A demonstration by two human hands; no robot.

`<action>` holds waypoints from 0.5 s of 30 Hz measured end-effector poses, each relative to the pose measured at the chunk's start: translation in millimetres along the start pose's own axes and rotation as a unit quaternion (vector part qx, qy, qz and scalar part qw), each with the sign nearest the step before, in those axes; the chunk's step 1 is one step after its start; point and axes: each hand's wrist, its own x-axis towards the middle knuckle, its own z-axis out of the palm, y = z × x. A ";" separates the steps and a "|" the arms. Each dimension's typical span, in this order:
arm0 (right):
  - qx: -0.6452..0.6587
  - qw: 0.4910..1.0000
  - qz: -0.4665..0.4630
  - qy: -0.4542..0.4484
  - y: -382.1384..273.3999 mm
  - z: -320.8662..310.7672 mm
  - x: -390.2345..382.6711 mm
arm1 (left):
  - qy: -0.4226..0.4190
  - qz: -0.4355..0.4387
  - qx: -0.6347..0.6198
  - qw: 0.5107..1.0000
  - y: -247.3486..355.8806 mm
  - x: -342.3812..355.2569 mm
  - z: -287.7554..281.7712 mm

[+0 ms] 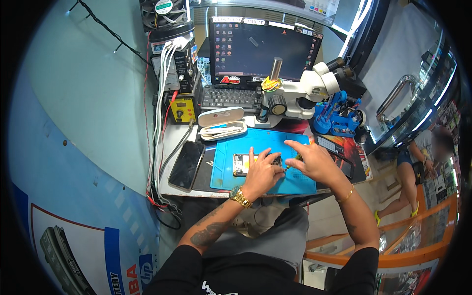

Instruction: The person disassembles a smartphone by prying off the back cover, removing several internal components with a screwdriver, and cleaning the exposed circuit board with a small brush before reassembling the device.

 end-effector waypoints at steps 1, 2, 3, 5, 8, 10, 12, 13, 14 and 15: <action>-0.014 1.000 0.023 -0.015 -1.4 -2.1 2.2 | 0.000 -0.002 -0.001 1.000 0.1 0.4 0.2; -0.027 0.998 0.047 -0.030 -1.5 -3.1 3.3 | 0.000 -0.004 -0.001 1.000 0.0 0.4 0.1; -0.002 1.000 0.027 -0.017 1.8 -1.4 3.7 | -0.001 -0.006 -0.002 1.000 -0.3 0.4 0.2; 0.048 0.999 -0.013 0.010 9.6 3.4 3.9 | -0.001 -0.005 0.003 1.000 -2.1 0.5 2.2; 0.057 0.998 0.017 0.028 6.4 0.4 1.9 | 0.003 -0.002 0.000 1.000 -2.3 -0.2 2.9; 0.065 0.996 0.001 0.057 8.7 1.1 0.5 | -0.001 -0.001 0.003 1.000 -2.3 0.0 2.8; 0.079 0.995 0.024 0.062 6.6 -5.7 1.3 | 0.000 0.002 0.005 1.000 -1.6 0.8 3.1; 0.091 0.993 0.025 0.076 7.9 -5.9 1.9 | 0.000 0.003 0.006 1.000 -1.3 0.6 3.2; 0.089 0.992 0.033 0.080 8.4 -6.7 1.6 | 0.004 0.007 0.008 1.000 -0.8 0.6 3.4; 0.087 0.992 0.040 0.084 8.4 -7.4 1.4 | 0.008 0.009 0.010 1.000 -0.5 0.3 3.6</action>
